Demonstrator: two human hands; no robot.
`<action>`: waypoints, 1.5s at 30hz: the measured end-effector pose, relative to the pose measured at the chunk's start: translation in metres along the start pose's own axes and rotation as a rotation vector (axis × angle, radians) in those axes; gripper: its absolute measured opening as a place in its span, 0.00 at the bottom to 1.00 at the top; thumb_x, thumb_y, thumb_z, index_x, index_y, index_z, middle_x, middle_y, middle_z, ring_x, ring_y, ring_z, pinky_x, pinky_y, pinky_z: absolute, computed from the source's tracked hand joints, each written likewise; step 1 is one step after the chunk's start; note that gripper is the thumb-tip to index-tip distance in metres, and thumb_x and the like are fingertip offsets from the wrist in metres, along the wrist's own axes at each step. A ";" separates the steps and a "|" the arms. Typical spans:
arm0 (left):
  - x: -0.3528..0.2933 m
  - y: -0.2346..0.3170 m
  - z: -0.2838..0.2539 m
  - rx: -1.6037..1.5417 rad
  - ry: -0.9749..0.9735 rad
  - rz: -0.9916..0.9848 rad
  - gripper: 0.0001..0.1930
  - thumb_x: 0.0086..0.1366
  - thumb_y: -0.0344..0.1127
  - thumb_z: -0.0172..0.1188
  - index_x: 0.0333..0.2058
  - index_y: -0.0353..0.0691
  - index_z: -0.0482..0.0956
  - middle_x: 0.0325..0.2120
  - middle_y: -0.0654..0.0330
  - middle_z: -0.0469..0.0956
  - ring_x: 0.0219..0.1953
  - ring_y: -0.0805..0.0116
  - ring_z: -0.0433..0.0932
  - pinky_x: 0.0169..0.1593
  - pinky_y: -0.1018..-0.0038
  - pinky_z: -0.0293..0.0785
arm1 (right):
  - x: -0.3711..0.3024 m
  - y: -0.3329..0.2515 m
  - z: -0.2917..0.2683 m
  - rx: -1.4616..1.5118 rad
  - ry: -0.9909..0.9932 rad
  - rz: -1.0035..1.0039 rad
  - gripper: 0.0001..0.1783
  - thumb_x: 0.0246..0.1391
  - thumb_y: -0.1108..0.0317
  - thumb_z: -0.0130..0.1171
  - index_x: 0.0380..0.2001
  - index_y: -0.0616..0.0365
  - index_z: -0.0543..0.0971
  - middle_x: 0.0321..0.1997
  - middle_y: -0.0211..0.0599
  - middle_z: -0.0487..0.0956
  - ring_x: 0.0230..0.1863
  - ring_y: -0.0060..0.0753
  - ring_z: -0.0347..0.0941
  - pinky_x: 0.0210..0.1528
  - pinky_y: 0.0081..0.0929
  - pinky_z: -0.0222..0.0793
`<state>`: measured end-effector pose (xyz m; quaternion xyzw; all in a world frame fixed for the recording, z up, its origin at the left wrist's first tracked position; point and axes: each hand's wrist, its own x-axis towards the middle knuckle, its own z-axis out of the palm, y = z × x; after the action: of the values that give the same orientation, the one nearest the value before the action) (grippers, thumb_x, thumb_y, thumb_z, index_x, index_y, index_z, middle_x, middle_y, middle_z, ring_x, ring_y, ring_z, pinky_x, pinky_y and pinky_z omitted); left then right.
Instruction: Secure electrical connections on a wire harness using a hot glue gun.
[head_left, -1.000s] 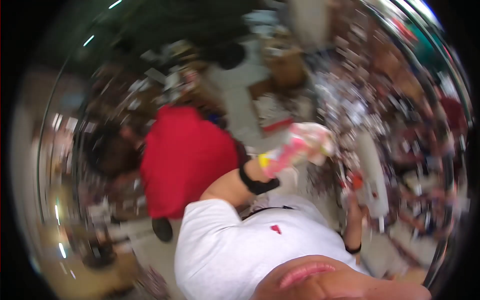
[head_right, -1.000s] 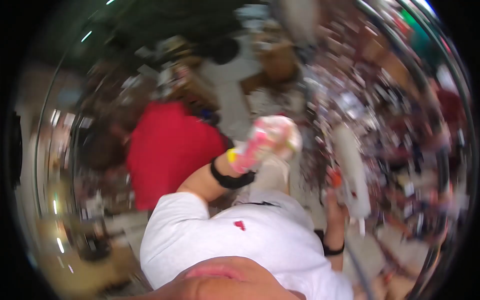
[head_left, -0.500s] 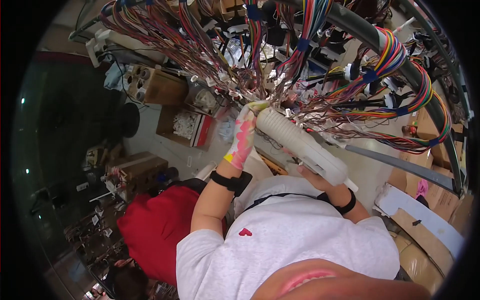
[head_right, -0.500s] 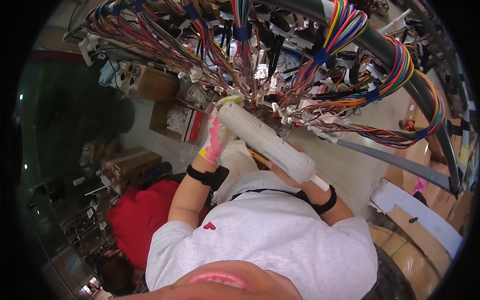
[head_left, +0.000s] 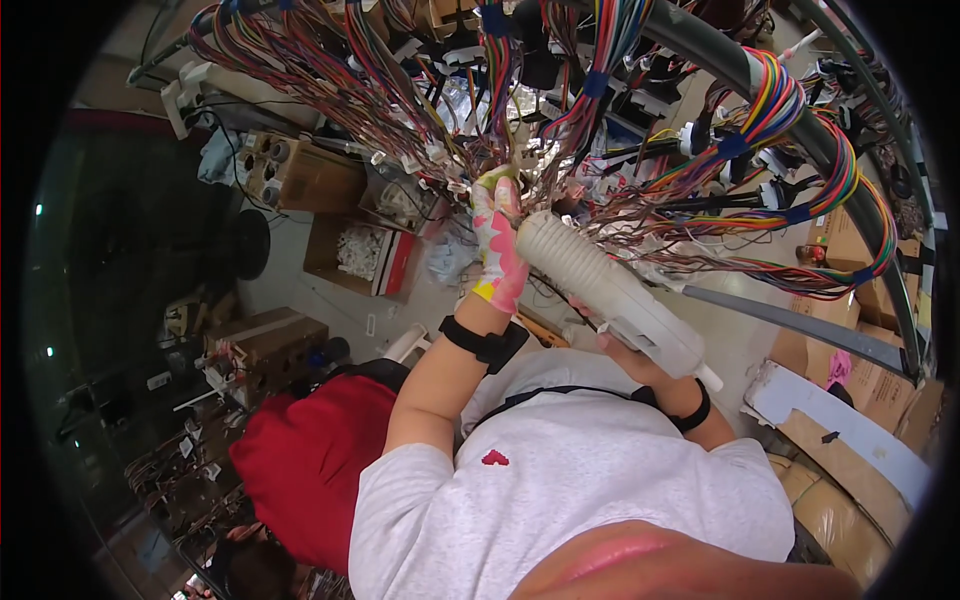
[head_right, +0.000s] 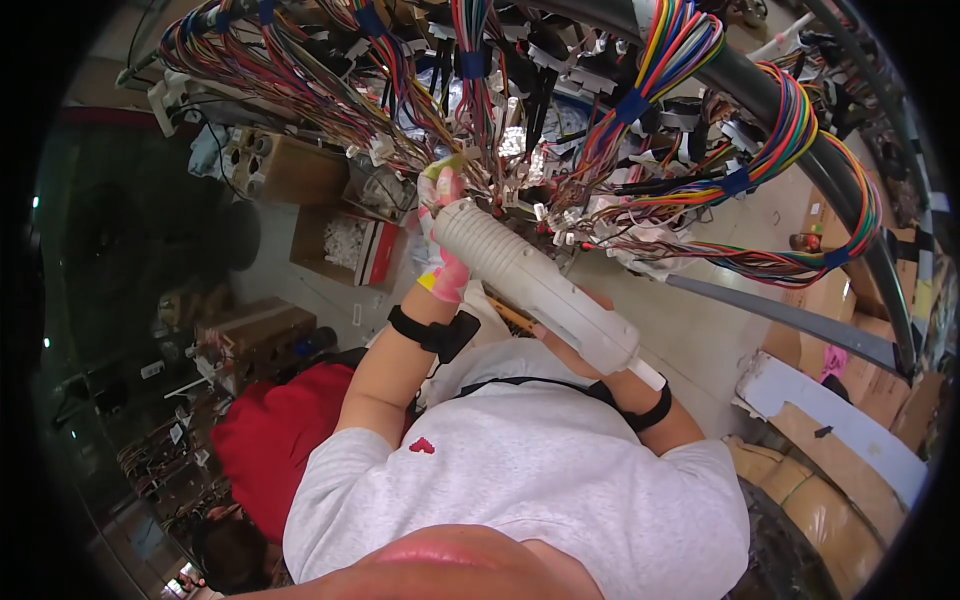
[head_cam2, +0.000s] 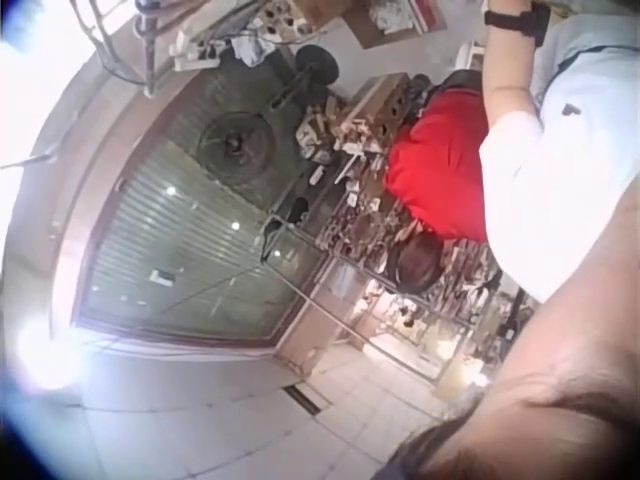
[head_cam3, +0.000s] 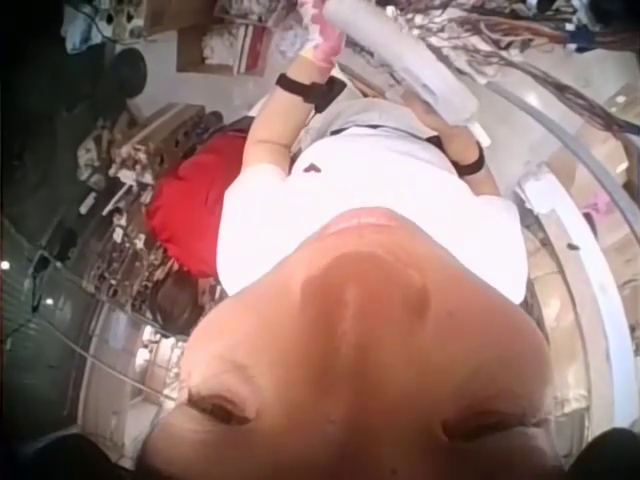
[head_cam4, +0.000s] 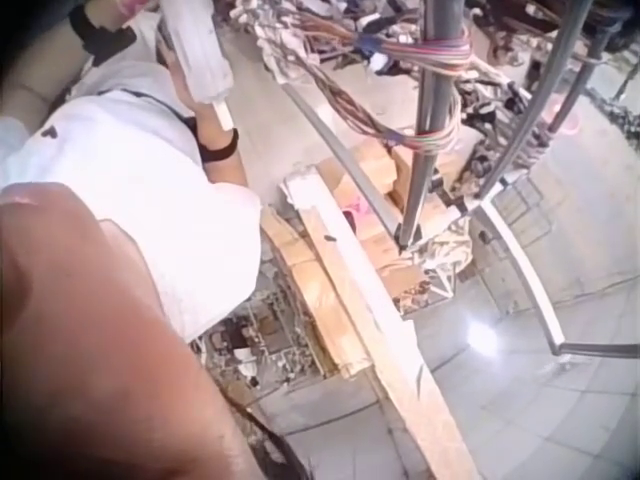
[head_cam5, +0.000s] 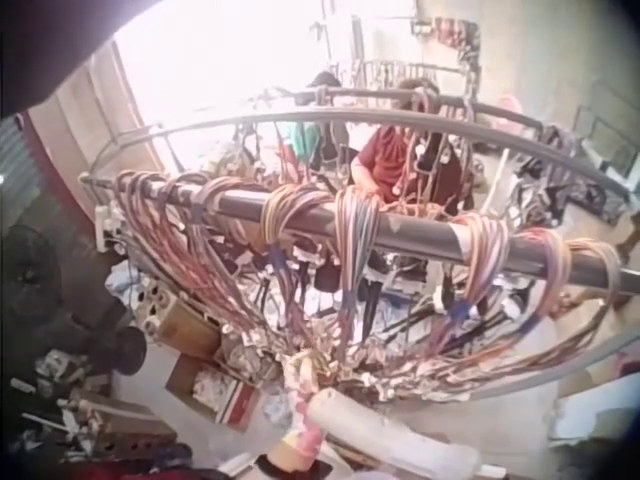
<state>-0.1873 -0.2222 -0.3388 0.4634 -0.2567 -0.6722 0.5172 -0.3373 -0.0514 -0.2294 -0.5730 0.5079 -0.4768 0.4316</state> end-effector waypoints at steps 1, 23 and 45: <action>-0.002 0.012 0.016 0.092 0.022 0.174 0.12 0.70 0.37 0.51 0.47 0.38 0.69 0.39 0.63 0.73 0.35 0.78 0.70 0.41 0.80 0.69 | -0.001 0.002 0.000 0.017 0.016 0.013 0.21 0.50 0.71 0.63 0.48 0.64 0.75 0.38 0.40 0.79 0.38 0.34 0.77 0.40 0.27 0.72; -0.011 0.025 -0.017 0.862 -0.396 0.619 0.20 0.72 0.45 0.44 0.55 0.37 0.68 0.53 0.45 0.67 0.55 0.50 0.68 0.55 0.59 0.66 | 0.109 -0.006 0.031 -0.158 -0.062 -0.512 0.21 0.50 0.64 0.62 0.48 0.55 0.77 0.64 0.44 0.67 0.70 0.55 0.51 0.70 0.52 0.42; -0.022 0.084 0.019 0.384 -0.154 0.169 0.20 0.64 0.37 0.61 0.51 0.38 0.68 0.28 0.62 0.75 0.23 0.78 0.71 0.22 0.78 0.66 | 0.107 -0.020 0.043 -0.048 -0.127 -0.401 0.21 0.45 0.69 0.64 0.46 0.50 0.79 0.59 0.31 0.72 0.67 0.46 0.53 0.67 0.40 0.52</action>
<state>-0.1653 -0.2323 -0.2534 0.4773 -0.4568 -0.5986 0.4529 -0.2885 -0.1547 -0.2058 -0.7017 0.3664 -0.5040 0.3455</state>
